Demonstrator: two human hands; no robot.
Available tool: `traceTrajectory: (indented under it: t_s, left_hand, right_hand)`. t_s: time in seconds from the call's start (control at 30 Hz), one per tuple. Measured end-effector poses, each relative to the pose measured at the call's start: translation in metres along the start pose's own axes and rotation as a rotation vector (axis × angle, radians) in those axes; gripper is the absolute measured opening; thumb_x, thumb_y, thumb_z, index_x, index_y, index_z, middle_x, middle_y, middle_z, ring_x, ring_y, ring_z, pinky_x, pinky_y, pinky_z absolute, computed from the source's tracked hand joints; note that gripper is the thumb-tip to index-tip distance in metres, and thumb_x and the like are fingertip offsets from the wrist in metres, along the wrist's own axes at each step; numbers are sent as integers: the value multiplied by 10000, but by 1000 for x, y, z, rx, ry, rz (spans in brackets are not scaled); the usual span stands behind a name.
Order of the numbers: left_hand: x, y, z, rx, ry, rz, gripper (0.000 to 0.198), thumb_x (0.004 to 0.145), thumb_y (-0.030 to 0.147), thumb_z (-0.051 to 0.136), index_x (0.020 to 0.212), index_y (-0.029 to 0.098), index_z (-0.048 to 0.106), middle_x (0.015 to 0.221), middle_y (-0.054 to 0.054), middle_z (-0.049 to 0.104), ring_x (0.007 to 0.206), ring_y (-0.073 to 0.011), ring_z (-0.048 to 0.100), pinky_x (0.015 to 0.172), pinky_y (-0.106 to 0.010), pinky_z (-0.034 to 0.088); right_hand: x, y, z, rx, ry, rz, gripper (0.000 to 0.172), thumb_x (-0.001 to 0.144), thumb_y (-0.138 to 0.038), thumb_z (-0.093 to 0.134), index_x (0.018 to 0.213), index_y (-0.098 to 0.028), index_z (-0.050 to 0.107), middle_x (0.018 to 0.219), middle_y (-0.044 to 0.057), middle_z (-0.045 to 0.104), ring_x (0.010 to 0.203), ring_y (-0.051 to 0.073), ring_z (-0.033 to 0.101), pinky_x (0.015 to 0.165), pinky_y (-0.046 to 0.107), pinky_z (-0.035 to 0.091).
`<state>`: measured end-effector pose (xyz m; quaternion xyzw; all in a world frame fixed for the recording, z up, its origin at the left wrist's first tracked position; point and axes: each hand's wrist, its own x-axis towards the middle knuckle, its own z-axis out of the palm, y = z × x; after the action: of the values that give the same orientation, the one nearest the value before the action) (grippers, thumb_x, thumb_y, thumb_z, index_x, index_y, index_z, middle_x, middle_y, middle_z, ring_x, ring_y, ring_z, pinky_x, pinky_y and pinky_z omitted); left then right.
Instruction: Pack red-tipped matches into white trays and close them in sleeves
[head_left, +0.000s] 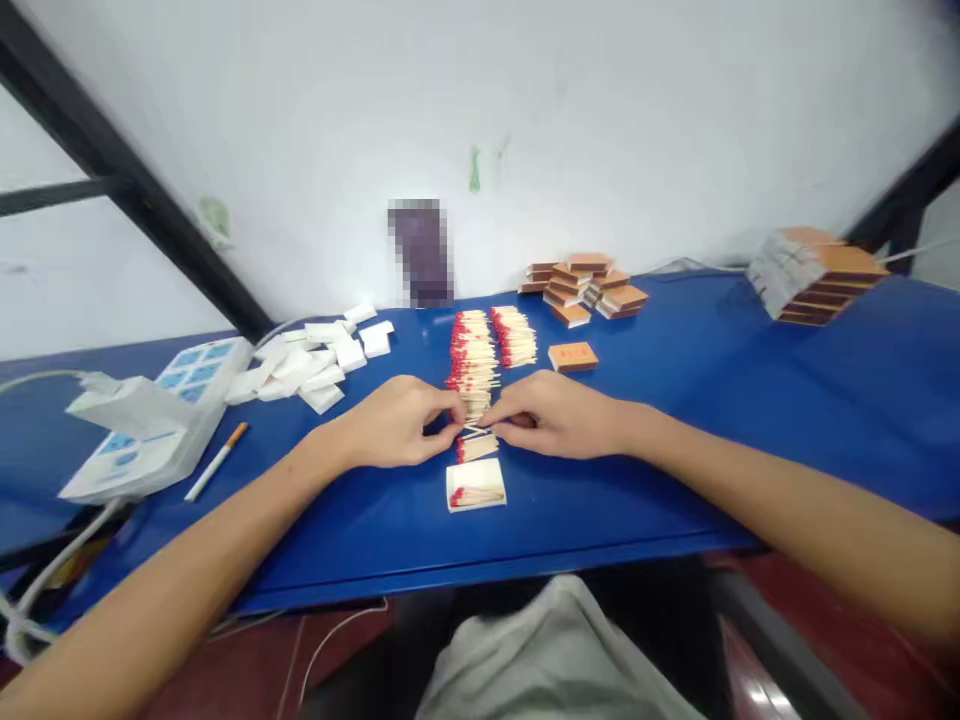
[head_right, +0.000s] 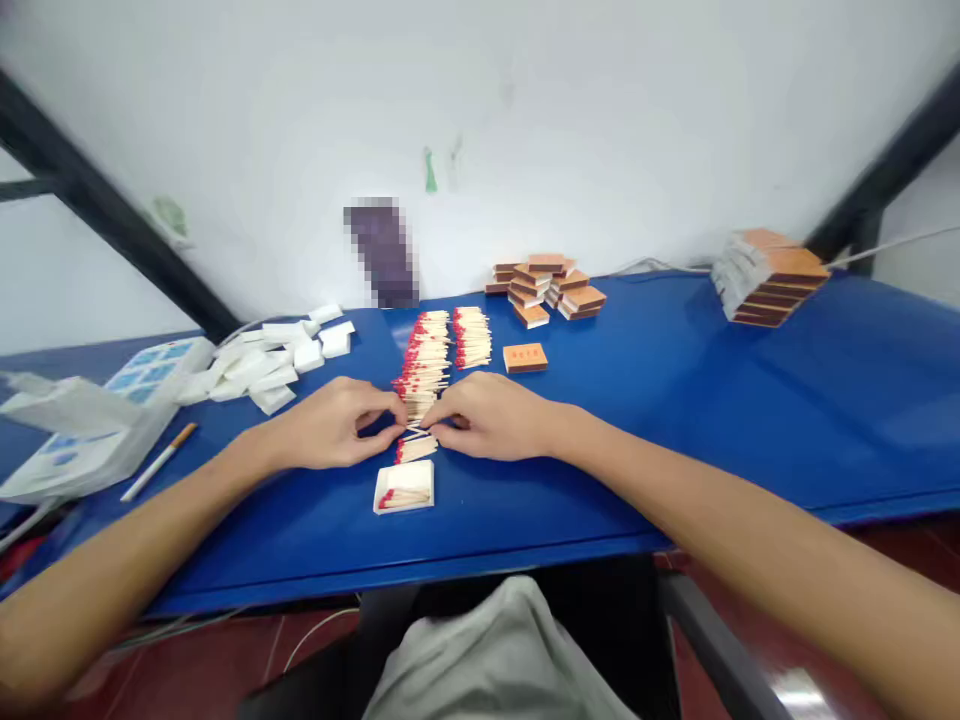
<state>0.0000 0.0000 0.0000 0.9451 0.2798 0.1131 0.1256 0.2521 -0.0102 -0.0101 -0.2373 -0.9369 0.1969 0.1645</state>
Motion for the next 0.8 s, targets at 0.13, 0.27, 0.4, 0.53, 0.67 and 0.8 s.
traceTrajectory:
  t_s: [0.13, 0.27, 0.4, 0.53, 0.67, 0.8]
  left_hand:
    - [4, 2, 0, -50, -14, -13, 96, 823, 158, 576, 846, 191, 663, 539, 79, 455, 484, -66, 419, 525, -201, 321]
    - [4, 3, 1, -108, -9, -49, 123, 784, 122, 586, 837, 192, 672, 507, 92, 412, 449, -59, 388, 501, -195, 319]
    - [3, 5, 1, -157, -27, -62, 92, 778, 126, 598, 806, 181, 666, 525, 86, 463, 463, -52, 432, 516, -180, 348]
    - [3, 7, 1, -138, -27, -70, 99, 834, 207, 595, 759, 174, 651, 515, 76, 448, 455, -58, 410, 504, -193, 332]
    - [2, 9, -2, -82, 16, -46, 80, 851, 238, 596, 847, 176, 647, 520, 80, 451, 463, -62, 419, 505, -192, 321]
    - [0, 12, -6, -4, 15, 3, 148, 833, 231, 601, 964, 192, 658, 546, 76, 488, 476, -74, 438, 508, -198, 319]
  right_hand:
    - [2, 1, -1, 32, 15, 4, 257, 879, -142, 543, 1033, -169, 747, 688, -6, 648, 578, 102, 498, 583, 230, 323]
    - [2, 0, -3, 65, 0, 21, 238, 881, -148, 547, 997, -169, 753, 647, -24, 608, 565, 95, 484, 582, 224, 334]
    - [2, -1, -3, 92, 2, 56, 258, 876, -154, 560, 1051, -171, 750, 714, -9, 656, 586, 94, 504, 588, 222, 351]
    - [3, 0, -2, 120, 8, 78, 257, 871, -163, 567, 1044, -168, 756, 667, -18, 628, 559, 93, 491, 568, 223, 350]
    - [2, 1, -1, 169, 18, 71, 236, 868, -169, 568, 1002, -160, 762, 617, -33, 577, 542, 89, 476, 560, 220, 361]
    - [3, 2, 1, 196, 57, 70, 221, 864, -168, 570, 976, -153, 759, 608, -41, 554, 528, 83, 464, 549, 217, 366]
